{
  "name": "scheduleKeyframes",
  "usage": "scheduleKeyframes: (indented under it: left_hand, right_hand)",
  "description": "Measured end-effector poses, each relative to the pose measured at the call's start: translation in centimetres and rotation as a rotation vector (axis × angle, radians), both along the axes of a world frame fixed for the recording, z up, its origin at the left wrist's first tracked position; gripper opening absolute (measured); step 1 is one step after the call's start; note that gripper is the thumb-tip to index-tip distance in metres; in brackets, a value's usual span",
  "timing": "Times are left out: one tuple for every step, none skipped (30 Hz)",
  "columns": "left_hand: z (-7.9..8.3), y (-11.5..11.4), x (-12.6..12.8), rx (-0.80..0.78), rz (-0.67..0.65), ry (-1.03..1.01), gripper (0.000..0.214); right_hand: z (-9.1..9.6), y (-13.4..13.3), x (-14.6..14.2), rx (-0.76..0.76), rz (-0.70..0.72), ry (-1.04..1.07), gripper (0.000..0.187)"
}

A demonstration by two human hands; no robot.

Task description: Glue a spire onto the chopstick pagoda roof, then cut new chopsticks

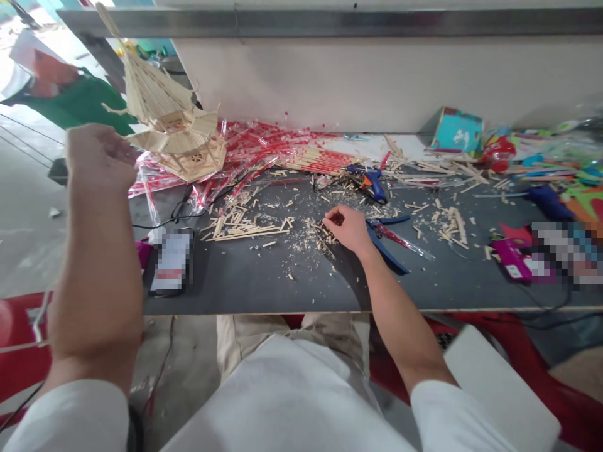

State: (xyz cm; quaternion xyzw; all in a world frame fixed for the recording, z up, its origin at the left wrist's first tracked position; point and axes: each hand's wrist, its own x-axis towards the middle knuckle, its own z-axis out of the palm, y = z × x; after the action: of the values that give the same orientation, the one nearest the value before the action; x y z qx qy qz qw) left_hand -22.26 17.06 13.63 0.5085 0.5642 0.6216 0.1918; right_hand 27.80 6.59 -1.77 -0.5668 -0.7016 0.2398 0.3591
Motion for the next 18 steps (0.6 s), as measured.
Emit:
scheduleKeyframes:
  left_hand:
    - [0.6,-0.9,1.1,-0.046,0.001,-0.132,0.041]
    - [1.0,-2.0,2.5,-0.049,-0.005,-0.247,0.039]
    - [1.3,-3.3,4.2,-0.022,-0.031,-0.293,0.035]
    - [1.4,-4.7,6.1,0.005,-0.073,-0.325,0.029]
    - [1.2,-6.2,8.2,0.021,-0.134,-0.338,0.022]
    - [0.7,-7.6,10.4,0.035,-0.217,-0.342,0.012]
    - [-0.1,-9.0,12.5,0.023,-0.378,-0.318,0.009]
    - [-1.1,-10.2,14.6,-0.039,-0.47,-0.288,0.017]
    - [-2.4,-11.1,16.5,-0.092,-0.531,-0.247,0.021]
    - [-3.9,-11.8,18.1,-0.128,-0.572,-0.16,0.023]
    - [-5.4,-12.3,19.5,-0.175,-0.604,-0.063,0.024]
    - [-7.1,-12.5,20.5,-0.238,-0.609,0.023,0.024]
    - [-8.6,-12.6,21.4,-0.29,-0.606,0.126,0.026]
    - [-10.1,-12.7,22.0,-0.319,-0.593,0.236,0.028]
    - [-11.4,-12.7,22.5,-0.333,-0.587,0.28,0.027]
    - [-12.5,-12.7,22.8,-0.335,-0.575,0.307,0.027]
    - [-13.4,-12.8,23.0,-0.329,-0.556,0.34,0.026]
    - [-14.1,-12.9,23.2,-0.319,-0.543,0.37,0.026]
  right_hand:
    - [0.0,0.0,0.0,0.003,-0.008,-0.004,0.014]
    - [0.1,-0.1,-0.1,0.006,-0.017,-0.009,0.016]
    - [0.1,-0.1,-0.1,0.01,-0.025,-0.013,0.018]
    - [0.2,-0.1,0.0,0.014,-0.036,-0.018,0.019]
    - [0.3,-0.1,0.2,0.019,-0.049,-0.024,0.02]
    - [0.4,0.0,0.5,0.023,-0.066,-0.029,0.02]
    - [0.5,0.1,1.0,0.034,-0.096,-0.037,0.02]
    - [0.7,0.4,1.6,0.058,-0.144,-0.056,0.02]
    - [0.9,0.7,2.4,0.093,-0.209,-0.085,0.019]
    - [1.2,1.2,3.3,0.145,-0.297,-0.133,0.017]
    - [1.4,1.8,4.2,0.2,-0.395,-0.198,0.016]
    - [1.6,2.6,5.2,0.239,-0.487,-0.267,0.017]
    - [1.8,3.5,6.1,0.246,-0.554,-0.333,0.021]
    - [1.9,4.5,7.0,0.218,-0.588,-0.385,0.028]
    - [1.9,5.7,7.7,0.163,-0.594,-0.424,0.036]
    - [1.9,6.9,8.3,0.089,-0.59,-0.446,0.045]
    - [1.7,8.0,8.8,0.011,-0.585,-0.447,0.052]
    - [1.5,9.0,9.2,-0.058,-0.569,-0.433,0.055]
